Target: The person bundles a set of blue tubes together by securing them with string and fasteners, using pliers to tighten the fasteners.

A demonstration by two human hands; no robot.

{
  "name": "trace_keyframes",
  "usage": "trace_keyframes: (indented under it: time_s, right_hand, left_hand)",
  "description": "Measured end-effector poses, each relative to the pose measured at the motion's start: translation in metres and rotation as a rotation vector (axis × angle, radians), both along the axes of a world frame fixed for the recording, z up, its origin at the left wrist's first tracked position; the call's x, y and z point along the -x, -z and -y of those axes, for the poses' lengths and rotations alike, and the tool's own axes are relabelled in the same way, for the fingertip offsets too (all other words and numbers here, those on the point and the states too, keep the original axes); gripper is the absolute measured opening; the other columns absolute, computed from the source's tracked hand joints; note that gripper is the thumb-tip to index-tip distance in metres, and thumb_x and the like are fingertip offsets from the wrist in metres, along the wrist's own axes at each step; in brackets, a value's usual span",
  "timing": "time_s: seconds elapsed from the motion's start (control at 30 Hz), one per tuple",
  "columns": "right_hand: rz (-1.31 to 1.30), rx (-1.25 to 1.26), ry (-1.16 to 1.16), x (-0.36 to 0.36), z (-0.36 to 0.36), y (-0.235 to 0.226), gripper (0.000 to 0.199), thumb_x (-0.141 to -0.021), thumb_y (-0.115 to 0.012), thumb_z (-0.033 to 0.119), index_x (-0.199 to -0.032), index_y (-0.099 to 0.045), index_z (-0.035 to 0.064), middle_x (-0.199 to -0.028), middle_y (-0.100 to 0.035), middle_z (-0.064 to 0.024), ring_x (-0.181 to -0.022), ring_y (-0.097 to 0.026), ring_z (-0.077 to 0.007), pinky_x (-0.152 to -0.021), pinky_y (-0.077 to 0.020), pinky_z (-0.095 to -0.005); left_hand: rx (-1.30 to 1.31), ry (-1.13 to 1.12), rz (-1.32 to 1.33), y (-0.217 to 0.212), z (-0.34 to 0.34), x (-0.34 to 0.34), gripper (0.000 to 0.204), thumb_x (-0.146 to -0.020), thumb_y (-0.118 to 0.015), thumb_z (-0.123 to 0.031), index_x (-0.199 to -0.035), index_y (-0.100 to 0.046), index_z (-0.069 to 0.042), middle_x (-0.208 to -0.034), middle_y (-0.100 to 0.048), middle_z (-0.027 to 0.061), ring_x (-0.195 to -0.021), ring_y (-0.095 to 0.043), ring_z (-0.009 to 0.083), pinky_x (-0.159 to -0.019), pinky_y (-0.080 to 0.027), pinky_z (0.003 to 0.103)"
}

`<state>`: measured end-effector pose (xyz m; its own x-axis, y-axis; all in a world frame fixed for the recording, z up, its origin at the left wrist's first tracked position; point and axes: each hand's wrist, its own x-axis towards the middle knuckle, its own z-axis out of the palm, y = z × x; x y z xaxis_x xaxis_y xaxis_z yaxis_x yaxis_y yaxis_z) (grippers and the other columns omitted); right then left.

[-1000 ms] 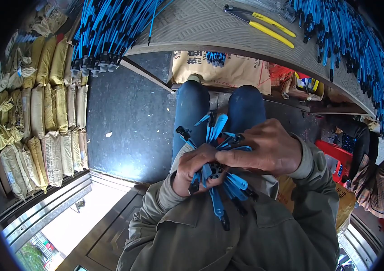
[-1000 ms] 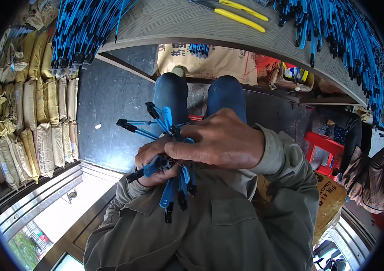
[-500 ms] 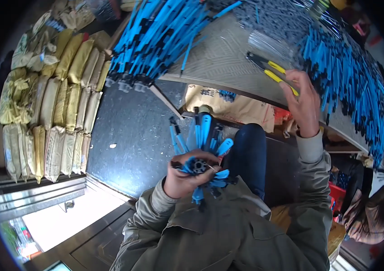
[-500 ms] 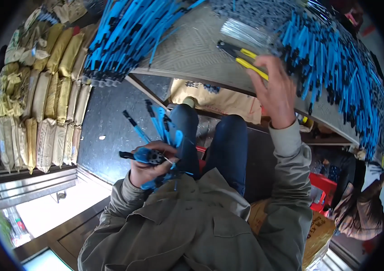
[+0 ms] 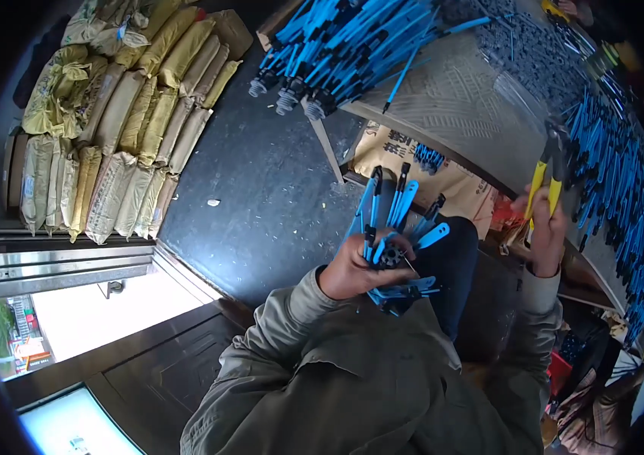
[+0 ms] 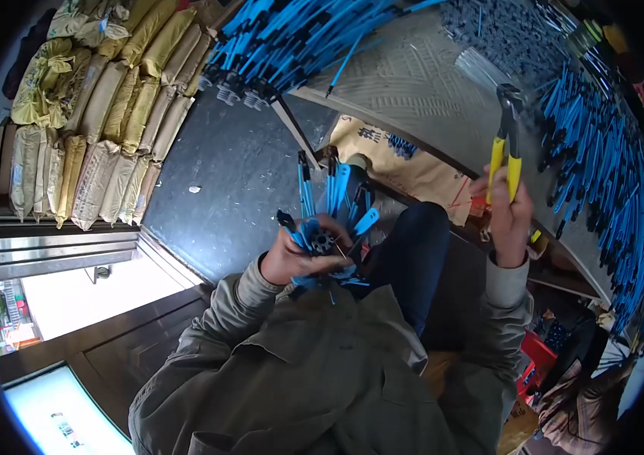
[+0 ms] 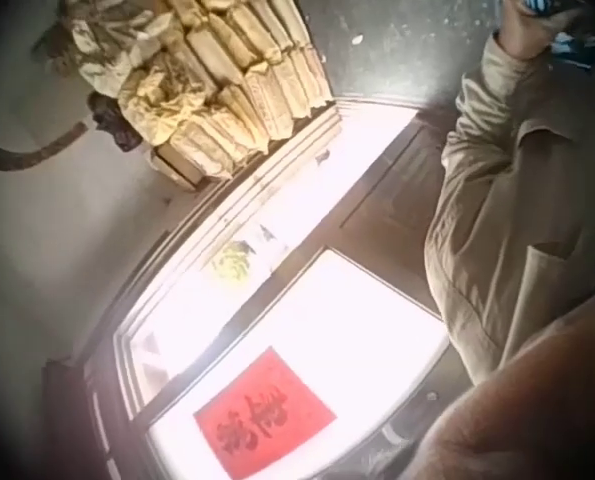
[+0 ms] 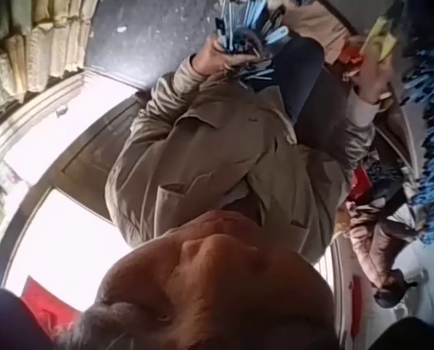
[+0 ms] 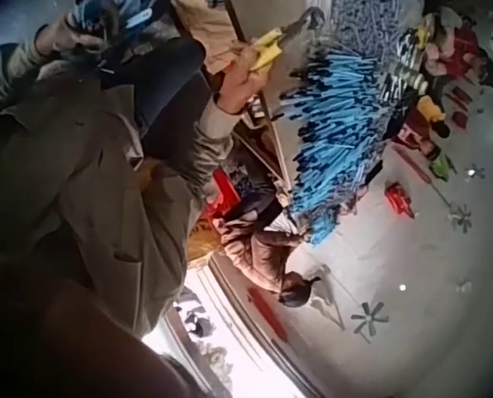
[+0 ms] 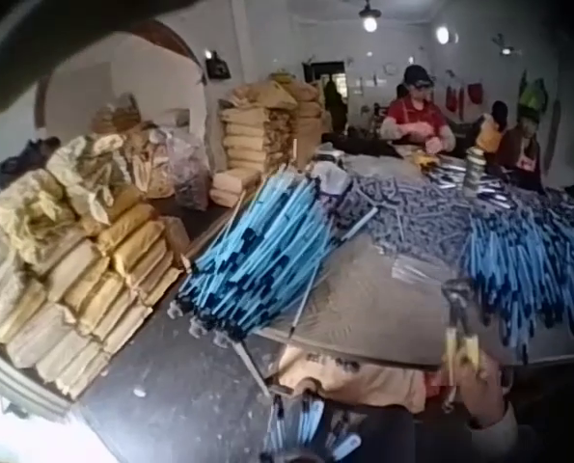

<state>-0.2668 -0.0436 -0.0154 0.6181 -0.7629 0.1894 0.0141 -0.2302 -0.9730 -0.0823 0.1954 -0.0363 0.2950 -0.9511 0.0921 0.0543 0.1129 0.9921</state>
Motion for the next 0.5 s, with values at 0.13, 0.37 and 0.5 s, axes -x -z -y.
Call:
trace_keyframes:
  time_s: [0.13,0.37,0.5]
  right_hand:
    - [-0.336,0.348,-0.255,0.001,-0.087,-0.032,0.017,-0.088,-0.047,0.006,-0.101,-0.057,0.0036,-0.102,-0.055,-0.0122,-0.092,-0.056,-0.0206,-0.083,-0.0432,-0.0336]
    - [-0.549,1.482,0.081,0.009,-0.083,-0.023,0.029,-0.085,-0.059,0.017,-0.114,-0.057,0.0209,-0.119,-0.046,-0.0019,-0.115,-0.042,-0.0212,-0.101,-0.0270,-0.0419]
    - [-0.529,1.851,0.195,0.006,-0.081,-0.022,0.029,-0.084,-0.061,0.023,-0.112,-0.058,0.0260,-0.123,-0.041,0.0012,-0.121,-0.037,-0.0204,-0.106,-0.0182,-0.0475]
  left_hand:
    - [-0.041,0.026,0.005,-0.009,-0.009,0.001,0.018,-0.072,-0.070,-0.001,-0.089,-0.062,0.000,-0.078,-0.062,0.0053,-0.070,-0.059,0.0108,-0.063,-0.047,0.024]
    - [-0.075,0.120,0.168,-0.008,-0.008,0.005,0.021,-0.072,-0.067,0.001,-0.093,-0.062,0.001,-0.083,-0.065,0.0093,-0.078,-0.062,0.0130,-0.070,-0.048,0.025]
    - [-0.081,0.112,0.158,-0.007,-0.012,0.007,0.024,-0.072,-0.066,0.001,-0.096,-0.063,0.001,-0.083,-0.065,0.0091,-0.077,-0.062,0.0131,-0.069,-0.049,0.025]
